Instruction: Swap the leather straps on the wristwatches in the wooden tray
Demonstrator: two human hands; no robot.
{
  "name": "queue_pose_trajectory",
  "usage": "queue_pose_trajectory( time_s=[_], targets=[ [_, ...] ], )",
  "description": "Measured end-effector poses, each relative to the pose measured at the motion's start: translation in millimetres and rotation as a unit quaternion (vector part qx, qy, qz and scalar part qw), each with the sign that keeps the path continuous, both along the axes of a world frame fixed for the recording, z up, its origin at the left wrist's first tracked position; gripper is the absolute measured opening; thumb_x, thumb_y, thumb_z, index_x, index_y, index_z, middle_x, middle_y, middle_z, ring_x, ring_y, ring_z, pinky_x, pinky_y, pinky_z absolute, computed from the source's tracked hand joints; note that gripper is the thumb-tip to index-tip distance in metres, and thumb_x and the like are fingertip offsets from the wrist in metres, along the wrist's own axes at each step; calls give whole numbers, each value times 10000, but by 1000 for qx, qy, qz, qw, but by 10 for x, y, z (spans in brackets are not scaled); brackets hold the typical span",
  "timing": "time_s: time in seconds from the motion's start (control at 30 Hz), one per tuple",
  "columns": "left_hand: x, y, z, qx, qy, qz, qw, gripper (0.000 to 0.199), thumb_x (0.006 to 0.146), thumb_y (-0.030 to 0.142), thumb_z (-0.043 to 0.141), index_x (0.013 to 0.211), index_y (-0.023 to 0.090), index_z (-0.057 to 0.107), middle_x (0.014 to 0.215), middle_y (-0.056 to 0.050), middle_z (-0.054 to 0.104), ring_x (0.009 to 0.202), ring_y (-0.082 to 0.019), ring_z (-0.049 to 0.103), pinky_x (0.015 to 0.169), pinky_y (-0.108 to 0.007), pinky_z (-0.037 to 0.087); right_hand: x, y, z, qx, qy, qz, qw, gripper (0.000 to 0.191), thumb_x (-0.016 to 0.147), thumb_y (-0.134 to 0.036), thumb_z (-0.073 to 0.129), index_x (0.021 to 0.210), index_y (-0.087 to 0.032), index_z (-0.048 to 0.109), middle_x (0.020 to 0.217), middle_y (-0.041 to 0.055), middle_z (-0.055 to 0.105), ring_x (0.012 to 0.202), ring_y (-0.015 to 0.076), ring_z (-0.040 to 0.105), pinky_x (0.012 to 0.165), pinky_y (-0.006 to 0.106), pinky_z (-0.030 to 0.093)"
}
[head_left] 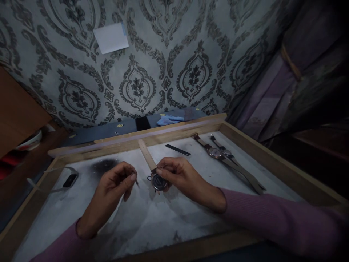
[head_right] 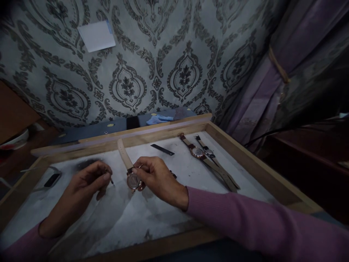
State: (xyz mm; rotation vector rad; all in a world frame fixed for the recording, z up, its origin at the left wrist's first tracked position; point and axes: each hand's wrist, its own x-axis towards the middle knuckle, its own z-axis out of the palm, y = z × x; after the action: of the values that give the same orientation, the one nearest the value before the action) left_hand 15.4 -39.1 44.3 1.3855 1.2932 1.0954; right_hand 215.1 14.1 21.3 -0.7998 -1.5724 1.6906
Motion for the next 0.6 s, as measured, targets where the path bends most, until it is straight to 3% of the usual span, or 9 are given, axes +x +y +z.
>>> queue_pose_trajectory(
  time_s=[0.13,0.33,0.6],
  targets=[
    [8,-22,-25,-9,-29,-9,999,171,820,301,650,773,154,577,682,-30,643,592,-123,555,440,-171,434,-2,5,-23,6,2,4,1000,311,819,-443,637,772,-139,592,626,25,654,513,95,592,489,215,466],
    [59,-43,-16,16,63,-10,998,176,774,279,691,697,144,608,641,-24,646,536,-102,548,437,-168,457,4,-2,-6,7,-1,10,1000,320,816,-450,638,772,-135,599,628,23,658,520,98,598,491,217,471],
    [58,-93,-84,35,163,-43,985,134,834,247,594,918,164,658,699,-26,675,559,-134,642,408,-167,430,3,-15,14,-1,-1,5,1000,270,820,-394,653,781,-132,601,649,29,663,533,95,601,503,209,482]
  ],
)
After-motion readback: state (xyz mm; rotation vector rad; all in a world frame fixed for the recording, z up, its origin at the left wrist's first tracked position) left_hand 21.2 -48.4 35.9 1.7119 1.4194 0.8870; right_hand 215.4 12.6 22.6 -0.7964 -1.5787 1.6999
